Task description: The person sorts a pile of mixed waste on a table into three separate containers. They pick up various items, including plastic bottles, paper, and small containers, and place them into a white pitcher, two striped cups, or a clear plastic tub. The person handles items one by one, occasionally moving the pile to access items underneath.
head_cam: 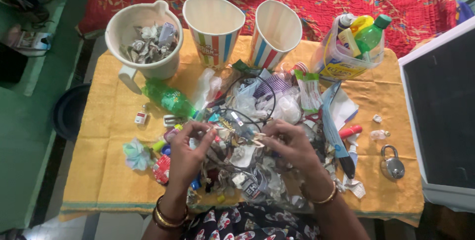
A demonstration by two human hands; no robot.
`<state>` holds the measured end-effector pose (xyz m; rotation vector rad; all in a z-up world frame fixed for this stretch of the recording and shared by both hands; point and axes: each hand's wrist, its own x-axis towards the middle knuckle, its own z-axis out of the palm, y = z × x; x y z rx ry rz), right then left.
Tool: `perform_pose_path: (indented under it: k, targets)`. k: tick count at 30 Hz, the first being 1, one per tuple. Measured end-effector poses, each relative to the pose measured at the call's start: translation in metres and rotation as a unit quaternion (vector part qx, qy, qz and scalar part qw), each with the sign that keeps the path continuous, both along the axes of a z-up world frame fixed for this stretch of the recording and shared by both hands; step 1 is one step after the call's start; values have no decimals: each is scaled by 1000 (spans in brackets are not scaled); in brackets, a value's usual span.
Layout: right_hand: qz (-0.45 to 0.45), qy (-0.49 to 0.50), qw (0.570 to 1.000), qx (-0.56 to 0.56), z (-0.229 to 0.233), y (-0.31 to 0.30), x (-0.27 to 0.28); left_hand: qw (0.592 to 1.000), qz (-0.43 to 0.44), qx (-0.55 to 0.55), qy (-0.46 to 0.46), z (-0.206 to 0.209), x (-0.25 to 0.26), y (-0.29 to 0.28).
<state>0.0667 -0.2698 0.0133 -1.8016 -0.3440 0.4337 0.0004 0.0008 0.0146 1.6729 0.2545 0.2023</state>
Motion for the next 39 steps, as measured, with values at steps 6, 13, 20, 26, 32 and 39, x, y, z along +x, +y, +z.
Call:
perform_pose_path:
  k: [6, 13, 20, 26, 32, 39]
  targets:
    - [-11, 122, 937, 326, -12, -20, -3, 958, -60, -280, -8, -32, 6, -15]
    - [-84, 81, 932, 343, -26, -9, -6, 917, -73, -386, 73, -56, 18, -42]
    - [-166, -253, 952, -48, 7, 29, -30, 900, -110, -415, 79, -33, 21, -74]
    - [-143, -280, 948, -57, 15, 29, -35, 960, -169, -224, 28, -25, 18, -80]
    - [-75, -457, 877, -132, 29, 27, -32, 957, -189, -220, 29, -37, 22, -73]
    - [-29, -451, 881, -137, 47, 28, -31, 880, -138, -454, -34, -60, 33, -36]
